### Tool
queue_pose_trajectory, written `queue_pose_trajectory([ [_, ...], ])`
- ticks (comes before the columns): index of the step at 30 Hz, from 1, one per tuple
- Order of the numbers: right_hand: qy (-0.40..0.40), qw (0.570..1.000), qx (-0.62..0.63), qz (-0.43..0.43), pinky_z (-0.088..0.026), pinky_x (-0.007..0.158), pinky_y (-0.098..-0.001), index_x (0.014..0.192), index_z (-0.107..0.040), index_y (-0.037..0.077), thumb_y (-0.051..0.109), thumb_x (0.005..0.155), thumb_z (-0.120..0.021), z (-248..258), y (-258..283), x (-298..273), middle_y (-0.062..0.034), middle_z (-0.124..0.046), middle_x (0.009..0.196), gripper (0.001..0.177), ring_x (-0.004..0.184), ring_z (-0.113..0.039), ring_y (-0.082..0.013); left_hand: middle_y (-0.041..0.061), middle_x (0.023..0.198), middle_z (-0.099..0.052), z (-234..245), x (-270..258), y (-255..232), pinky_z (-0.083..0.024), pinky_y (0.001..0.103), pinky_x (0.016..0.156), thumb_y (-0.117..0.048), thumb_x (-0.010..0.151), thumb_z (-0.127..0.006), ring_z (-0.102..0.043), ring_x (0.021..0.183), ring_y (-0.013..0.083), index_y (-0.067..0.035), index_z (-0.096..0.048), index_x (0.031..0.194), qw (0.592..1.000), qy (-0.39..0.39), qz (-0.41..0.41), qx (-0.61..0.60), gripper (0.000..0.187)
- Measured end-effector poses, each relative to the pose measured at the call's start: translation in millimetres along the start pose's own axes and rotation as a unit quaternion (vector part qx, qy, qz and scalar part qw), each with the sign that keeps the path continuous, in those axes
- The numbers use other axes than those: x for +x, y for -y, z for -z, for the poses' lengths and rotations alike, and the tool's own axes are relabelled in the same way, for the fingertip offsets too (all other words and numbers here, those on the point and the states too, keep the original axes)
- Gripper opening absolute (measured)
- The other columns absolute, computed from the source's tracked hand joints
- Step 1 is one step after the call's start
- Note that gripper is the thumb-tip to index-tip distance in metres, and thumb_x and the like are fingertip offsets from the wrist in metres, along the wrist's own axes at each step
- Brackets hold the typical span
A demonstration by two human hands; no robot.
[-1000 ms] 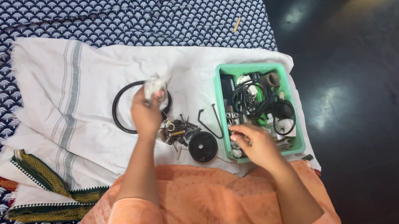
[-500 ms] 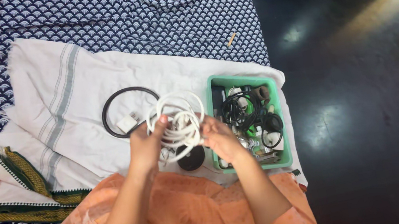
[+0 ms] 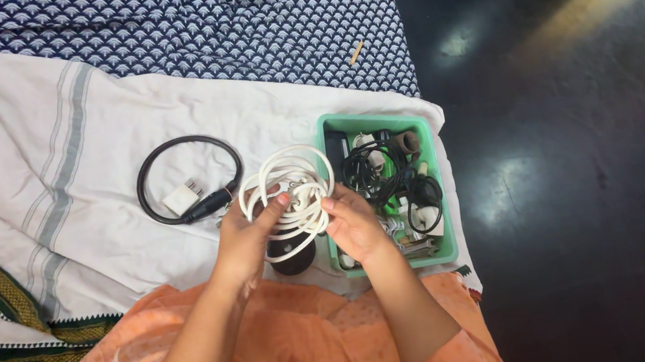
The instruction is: The person sits on a patterned mat and organizes a collection of cables and small hardware items. They repeatedly pick up black and white cables, coil them by hand, and place them into a green plastic bin. They also handle small metal parts and a black circular object, moving them into the bin.
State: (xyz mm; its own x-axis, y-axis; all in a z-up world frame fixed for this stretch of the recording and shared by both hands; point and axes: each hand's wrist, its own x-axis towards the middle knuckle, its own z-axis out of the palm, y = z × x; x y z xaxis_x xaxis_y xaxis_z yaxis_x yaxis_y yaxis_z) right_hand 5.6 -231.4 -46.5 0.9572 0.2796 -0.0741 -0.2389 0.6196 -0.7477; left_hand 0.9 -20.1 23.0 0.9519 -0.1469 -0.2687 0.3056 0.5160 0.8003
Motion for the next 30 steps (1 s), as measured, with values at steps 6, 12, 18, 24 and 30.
queue_pose_trajectory([
  [6, 0.022, 0.999, 0.046, 0.01, -0.048, 0.111, -0.0429, 0.135, -0.057, -0.003, 0.012, 0.097, -0.065, -9.7, -4.4, -4.2, -0.0145, -0.068, 0.13, 0.042, 0.123, -0.064, -0.0254, 0.009, 0.108, -0.075, 9.6, -0.4, -0.1, -0.056, 0.031, 0.084, -0.02, 0.089, -0.075, -0.07, 0.094, 0.0165, 0.0, -0.067, 0.122, 0.999, 0.002, 0.043, -0.033, 0.04],
  [12, -0.01, 0.998, 0.059, 0.002, -0.049, 0.108, -0.0427, 0.133, -0.059, -0.004, 0.013, 0.1, -0.066, -3.9, -20.4, -0.8, -0.0152, -0.068, 0.128, 0.037, 0.12, -0.065, -0.0257, 0.016, 0.122, -0.064, 12.0, 14.8, 21.7, -0.056, 0.032, 0.088, -0.02, 0.088, -0.08, -0.066, 0.106, 0.0225, 0.001, -0.049, 0.131, 0.961, -0.141, -0.132, 0.198, 0.057],
  [18, -0.082, 0.996, 0.033, -0.02, -0.055, 0.099, -0.0445, 0.126, -0.061, 0.004, 0.015, 0.1, -0.066, 0.2, -34.1, 1.3, -0.0117, -0.069, 0.124, 0.029, 0.116, -0.066, -0.025, 0.025, 0.153, -0.05, 27.4, 13.5, 30.8, -0.043, 0.048, 0.115, -0.016, 0.098, -0.072, -0.05, 0.138, 0.0429, -0.009, -0.071, 0.121, 0.846, -0.113, -0.31, 0.419, 0.024],
  [24, -0.073, 0.997, 0.006, -0.027, -0.055, 0.1, -0.0438, 0.128, -0.06, 0.006, 0.015, 0.1, -0.065, 4.3, -32.5, 0.3, -0.0102, -0.069, 0.124, 0.03, 0.116, -0.067, -0.0229, 0.028, 0.149, -0.046, 28.0, 15.8, 29.8, -0.038, 0.052, 0.109, -0.029, 0.078, -0.089, -0.042, 0.135, 0.0469, -0.011, -0.076, 0.114, 0.842, -0.067, -0.267, 0.465, 0.043],
  [30, -0.044, 0.998, -0.008, -0.036, -0.054, 0.103, -0.0462, 0.132, -0.057, 0.002, 0.015, 0.103, -0.065, -0.8, -30.6, 1.4, -0.0117, -0.068, 0.126, 0.033, 0.117, -0.067, -0.0238, 0.025, 0.15, -0.048, 30.5, 18.1, 30.9, -0.04, 0.05, 0.11, -0.025, 0.076, -0.089, -0.042, 0.136, 0.0452, -0.01, -0.077, 0.106, 0.858, -0.071, -0.258, 0.438, 0.035],
])
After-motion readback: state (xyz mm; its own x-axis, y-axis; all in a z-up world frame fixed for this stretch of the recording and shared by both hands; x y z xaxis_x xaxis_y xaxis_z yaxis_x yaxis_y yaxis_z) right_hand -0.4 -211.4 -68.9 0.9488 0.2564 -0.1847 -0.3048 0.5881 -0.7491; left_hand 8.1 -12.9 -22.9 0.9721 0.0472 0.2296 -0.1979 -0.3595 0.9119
